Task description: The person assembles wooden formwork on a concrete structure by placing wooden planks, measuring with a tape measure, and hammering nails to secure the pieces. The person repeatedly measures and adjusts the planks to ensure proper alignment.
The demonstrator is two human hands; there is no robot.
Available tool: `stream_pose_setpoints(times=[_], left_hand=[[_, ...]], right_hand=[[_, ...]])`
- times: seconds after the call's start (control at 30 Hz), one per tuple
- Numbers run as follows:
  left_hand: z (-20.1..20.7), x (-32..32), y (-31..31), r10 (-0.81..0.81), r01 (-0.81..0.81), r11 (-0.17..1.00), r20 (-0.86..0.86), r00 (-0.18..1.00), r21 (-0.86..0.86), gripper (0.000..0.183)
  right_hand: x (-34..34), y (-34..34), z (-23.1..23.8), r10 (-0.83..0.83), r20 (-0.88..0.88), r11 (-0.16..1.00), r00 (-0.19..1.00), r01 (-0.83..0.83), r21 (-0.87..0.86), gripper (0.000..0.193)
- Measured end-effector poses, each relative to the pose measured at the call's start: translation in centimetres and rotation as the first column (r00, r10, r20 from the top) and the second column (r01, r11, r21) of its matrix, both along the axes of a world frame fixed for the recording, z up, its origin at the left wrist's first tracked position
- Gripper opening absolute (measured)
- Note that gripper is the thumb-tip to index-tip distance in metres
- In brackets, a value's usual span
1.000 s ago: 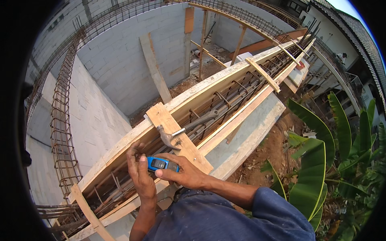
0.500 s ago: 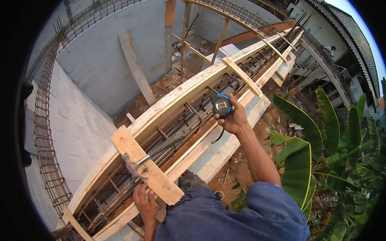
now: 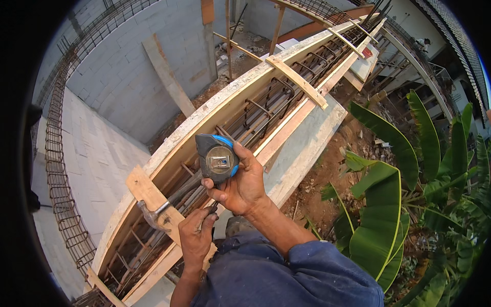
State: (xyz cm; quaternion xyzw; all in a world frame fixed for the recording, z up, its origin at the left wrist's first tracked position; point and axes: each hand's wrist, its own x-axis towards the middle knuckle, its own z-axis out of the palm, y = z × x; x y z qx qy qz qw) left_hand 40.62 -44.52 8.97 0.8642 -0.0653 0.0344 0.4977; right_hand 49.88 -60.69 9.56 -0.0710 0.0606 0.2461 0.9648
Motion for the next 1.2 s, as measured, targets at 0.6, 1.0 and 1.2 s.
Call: stream_pose_setpoints(times=[0.6, 1.0, 1.2], left_hand=[[1.1, 1.6, -4.0, -0.018, 0.017, 0.954, 0.000, 1.000, -0.300, 0.012], [-2.7, -4.6, 5.7, 0.148, -0.237, 0.966, 0.532, 0.834, 0.104, 0.024], [-11.2, -8.4, 11.8, 0.264, -0.301, 0.866, 0.146, 0.954, 0.400, 0.050]], right_hand=[[-6.6, -9.6, -8.8, 0.262, 0.250, 0.402, 0.932, 0.131, -0.906, 0.071], [-9.7, -0.1, -22.4, 0.652, -0.192, -0.019, 0.733, -0.237, -0.971, 0.066], [-8.1, -6.8, -33.6, 0.327, -0.316, -0.122, 0.891, -0.292, -0.949, 0.042]])
